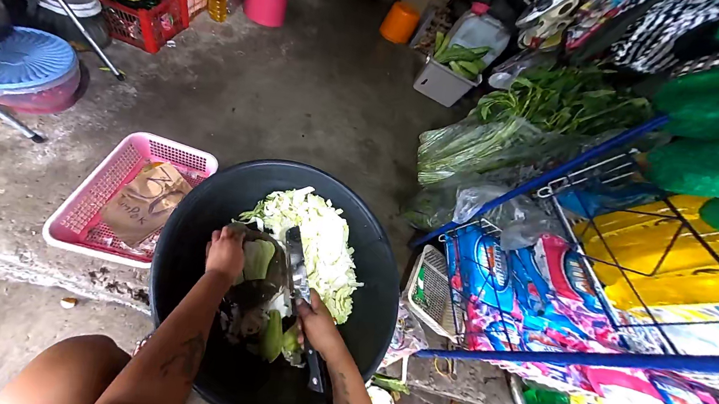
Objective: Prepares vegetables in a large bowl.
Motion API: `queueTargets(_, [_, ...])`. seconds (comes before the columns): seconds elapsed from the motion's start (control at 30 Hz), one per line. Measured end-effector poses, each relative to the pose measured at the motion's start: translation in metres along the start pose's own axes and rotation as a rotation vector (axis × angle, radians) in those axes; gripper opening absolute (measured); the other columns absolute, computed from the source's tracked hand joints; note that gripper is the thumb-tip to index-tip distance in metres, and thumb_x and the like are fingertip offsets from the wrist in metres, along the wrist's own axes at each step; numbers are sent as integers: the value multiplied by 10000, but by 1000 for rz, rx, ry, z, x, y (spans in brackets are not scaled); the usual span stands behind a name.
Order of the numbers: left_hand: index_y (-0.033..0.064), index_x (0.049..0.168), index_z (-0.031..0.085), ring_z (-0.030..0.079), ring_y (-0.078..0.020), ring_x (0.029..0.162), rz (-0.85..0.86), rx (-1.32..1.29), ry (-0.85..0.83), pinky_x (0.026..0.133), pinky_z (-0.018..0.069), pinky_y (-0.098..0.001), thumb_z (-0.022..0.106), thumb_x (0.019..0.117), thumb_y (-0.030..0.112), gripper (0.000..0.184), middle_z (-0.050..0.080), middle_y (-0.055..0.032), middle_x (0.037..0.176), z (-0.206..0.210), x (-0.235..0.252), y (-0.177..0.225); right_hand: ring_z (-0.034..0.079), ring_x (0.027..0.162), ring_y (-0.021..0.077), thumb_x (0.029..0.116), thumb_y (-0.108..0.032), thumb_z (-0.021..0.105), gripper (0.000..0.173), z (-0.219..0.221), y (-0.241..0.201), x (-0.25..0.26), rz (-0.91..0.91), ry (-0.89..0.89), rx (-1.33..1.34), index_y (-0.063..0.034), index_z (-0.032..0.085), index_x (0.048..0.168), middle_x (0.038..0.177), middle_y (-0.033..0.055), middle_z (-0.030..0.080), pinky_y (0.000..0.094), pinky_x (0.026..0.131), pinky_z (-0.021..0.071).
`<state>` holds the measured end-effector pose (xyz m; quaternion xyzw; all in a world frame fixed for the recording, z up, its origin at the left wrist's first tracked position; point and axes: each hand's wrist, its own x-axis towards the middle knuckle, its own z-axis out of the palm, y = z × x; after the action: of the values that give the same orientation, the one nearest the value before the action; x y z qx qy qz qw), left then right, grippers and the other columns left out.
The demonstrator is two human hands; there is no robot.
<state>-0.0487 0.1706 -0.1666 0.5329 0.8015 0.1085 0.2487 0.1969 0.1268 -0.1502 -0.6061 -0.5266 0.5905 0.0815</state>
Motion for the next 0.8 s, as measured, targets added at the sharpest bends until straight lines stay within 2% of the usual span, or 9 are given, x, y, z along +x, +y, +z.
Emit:
queueTargets(0.1, [84,1489,532,259,-456,1516,45,170,-211,1166,283,-679,664,984,297,563,366,-213,1615,4,17,8,630,658,244,1134,-298,389,416,-6,2,-7,104,-39,-168,-105,395,1503,943,150,616,424,629,566])
queueTargets(0.17, [141,1546,470,276,-463,1512,102,242,-297,1157,280,-710,681,976,287,625,382,-209,1609,1,25,14,622,665,235,1131,-292,405,394,-1,4,-8,136,-75,-172,-100,424,1475,953,145,607,413,630,559])
queueTargets(0.23, [191,1573,428,350,-455,1481,180,298,-349,1134,316,-722,720,944,274,699,436,-192,1579,-1,34,18,616,664,223,1130,-307,413,387,3,6,-5,159,-106,-141,-113,430,1464,939,129,594,403,628,559])
queueTargets(0.33, [203,1560,442,441,-444,1426,282,325,-408,1116,362,-701,766,911,296,731,504,-197,1523,0,48,21,613,659,218,1126,-305,415,395,5,6,1,158,-151,-119,-125,415,1478,951,126,587,398,618,559])
queueTargets(0.43, [213,1514,506,453,-471,1387,297,342,-430,1096,393,-680,783,899,341,687,455,-250,1518,-1,56,27,597,664,205,1126,-287,422,396,0,8,3,145,-187,-92,-128,402,1489,960,120,571,383,623,551])
queueTargets(0.53, [188,1475,533,500,-430,1360,286,398,-425,1092,411,-646,798,874,407,693,501,-202,1497,-2,60,31,584,656,192,1127,-289,424,421,-3,9,2,142,-198,-61,-146,388,1521,952,110,566,368,613,542])
queueTargets(0.67, [205,1531,464,530,-421,1341,260,483,-466,1087,398,-666,764,883,492,769,572,-169,1458,-3,58,36,585,641,177,1123,-293,436,391,-5,12,4,116,-221,-22,-135,413,1480,927,96,572,356,602,542])
queueTargets(0.8, [112,1502,491,553,-445,1310,276,538,-496,1080,400,-684,725,881,587,816,606,-222,1395,-3,62,36,594,661,182,1121,-310,438,424,-9,15,7,95,-244,-33,-151,400,1511,968,106,590,362,619,546])
